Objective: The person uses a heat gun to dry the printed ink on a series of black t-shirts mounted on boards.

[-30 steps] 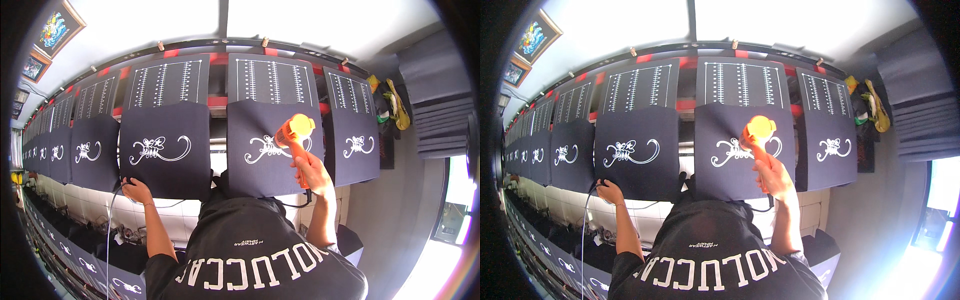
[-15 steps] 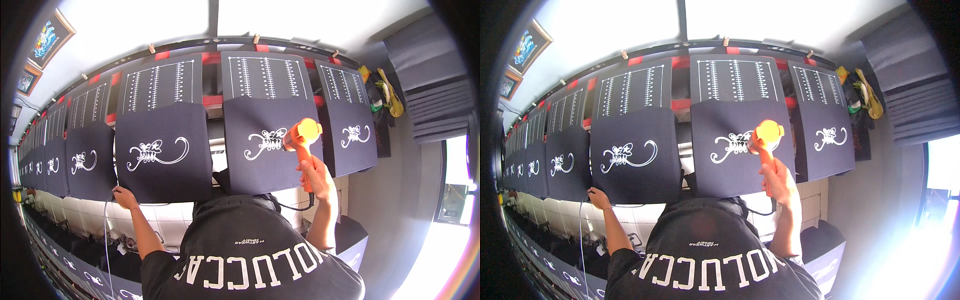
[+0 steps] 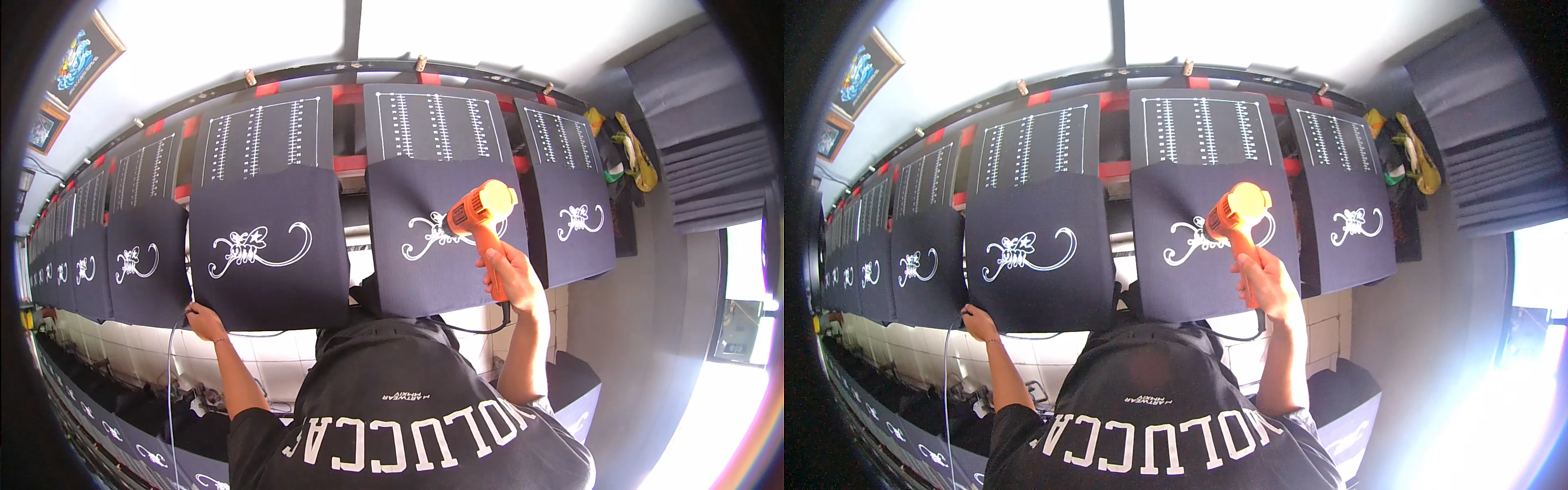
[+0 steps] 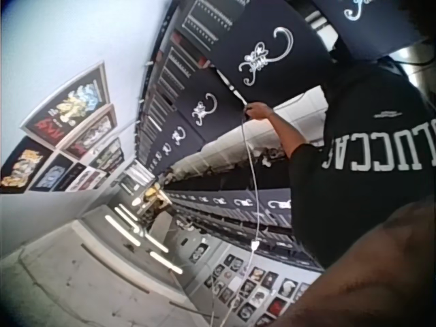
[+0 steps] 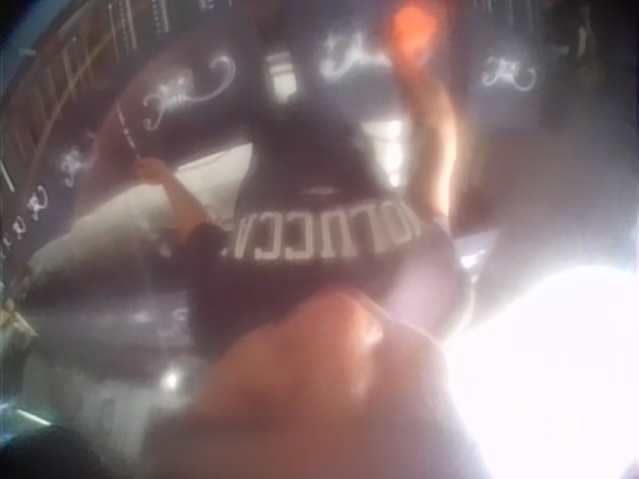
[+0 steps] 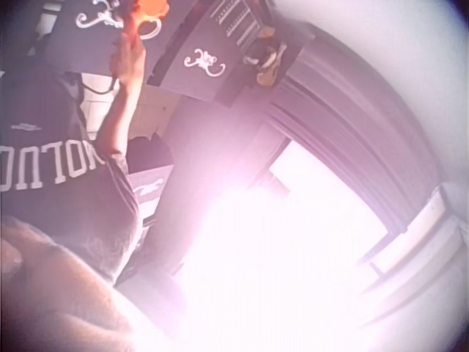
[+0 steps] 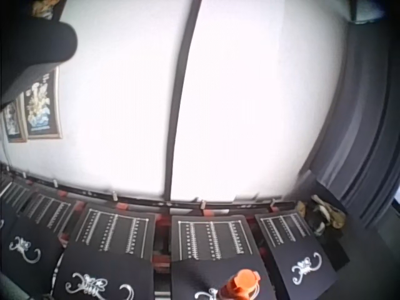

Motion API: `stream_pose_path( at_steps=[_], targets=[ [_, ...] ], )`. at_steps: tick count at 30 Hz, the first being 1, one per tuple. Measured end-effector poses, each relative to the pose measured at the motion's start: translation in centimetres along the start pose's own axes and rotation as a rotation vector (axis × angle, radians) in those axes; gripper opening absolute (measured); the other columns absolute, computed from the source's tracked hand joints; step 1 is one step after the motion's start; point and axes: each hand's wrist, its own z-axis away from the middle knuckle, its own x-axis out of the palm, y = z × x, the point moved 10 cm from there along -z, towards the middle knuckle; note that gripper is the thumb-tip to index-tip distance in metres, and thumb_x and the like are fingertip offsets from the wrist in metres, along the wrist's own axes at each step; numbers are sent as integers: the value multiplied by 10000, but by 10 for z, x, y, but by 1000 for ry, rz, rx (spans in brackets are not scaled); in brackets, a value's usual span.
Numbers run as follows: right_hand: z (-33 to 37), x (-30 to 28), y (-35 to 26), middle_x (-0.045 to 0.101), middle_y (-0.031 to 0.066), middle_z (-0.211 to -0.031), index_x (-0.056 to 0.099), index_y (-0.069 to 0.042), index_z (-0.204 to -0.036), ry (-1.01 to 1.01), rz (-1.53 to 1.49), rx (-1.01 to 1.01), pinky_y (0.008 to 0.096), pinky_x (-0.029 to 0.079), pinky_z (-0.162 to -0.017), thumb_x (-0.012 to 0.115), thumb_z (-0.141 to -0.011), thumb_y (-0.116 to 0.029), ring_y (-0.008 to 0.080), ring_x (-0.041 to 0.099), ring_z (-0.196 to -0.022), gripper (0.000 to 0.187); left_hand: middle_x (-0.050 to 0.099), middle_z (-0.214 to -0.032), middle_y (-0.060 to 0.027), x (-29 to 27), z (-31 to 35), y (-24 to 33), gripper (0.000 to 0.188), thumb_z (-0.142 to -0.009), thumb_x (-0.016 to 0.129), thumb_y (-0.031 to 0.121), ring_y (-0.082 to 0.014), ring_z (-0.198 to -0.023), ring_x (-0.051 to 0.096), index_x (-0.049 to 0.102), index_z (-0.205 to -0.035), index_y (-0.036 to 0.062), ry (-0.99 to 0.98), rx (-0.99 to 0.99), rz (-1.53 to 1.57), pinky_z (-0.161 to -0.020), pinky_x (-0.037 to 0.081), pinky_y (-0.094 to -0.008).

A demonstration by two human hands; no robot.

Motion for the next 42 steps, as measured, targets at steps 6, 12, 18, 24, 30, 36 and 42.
stream_pose_path(
  at_steps=[6,12,18,24,30,36,42],
  targets=[
    [7,8,-4,630,65,-897,580,20,-1125,-17,49,21,261,517,-573,533,-987,-272,99,569,-647,327,686,-1122,-206,8,-9,-10,492,-975,361,399,-420,-990,646,677,-1135,56,-4,13,-7,-823,496,-484],
    [20,6,4,631,68,-924,573,4,-1159,-17,80,58,257,509,-594,550,-984,-317,93,560,-661,367,691,-1087,-216,1,-2,-3,501,-968,362,404,-430,-952,646,677,-1104,39,19,16,24,-797,494,-495],
    [19,16,1,618,58,-848,579,11,-1065,-94,44,20,260,504,-556,514,-992,-252,95,571,-645,281,691,-1060,-229,-5,3,6,512,-967,358,404,-439,-922,646,679,-1060,16,26,10,32,-769,494,-498],
    [7,18,-9,622,61,-872,578,12,-1089,-18,95,1,264,509,-564,518,-990,-251,95,571,-646,287,696,-1038,-229,-1,-2,-2,513,-968,361,408,-440,-904,648,680,-1057,16,11,-17,3,-761,493,-501],
    [2,26,-12,621,63,-888,576,11,-1120,-76,48,6,257,510,-559,523,-987,-249,90,572,-639,297,704,-1026,-208,1,-3,-4,483,-965,372,408,-431,-904,651,688,-1074,59,26,-2,5,-753,492,-501],
    [-7,33,-16,628,61,-908,575,5,-1169,-102,50,-5,255,513,-576,539,-989,-275,89,564,-651,335,707,-1017,-198,1,-3,-5,468,-964,384,406,-426,-895,651,689,-1075,69,43,17,16,-749,490,-500],
    [-18,46,-19,630,59,-915,572,1,-1187,-149,41,1,258,516,-588,546,-991,-297,88,562,-660,357,707,-997,-204,1,-2,-4,483,-968,377,414,-431,-868,651,684,-1052,51,46,6,5,-737,491,-497]
  ],
)
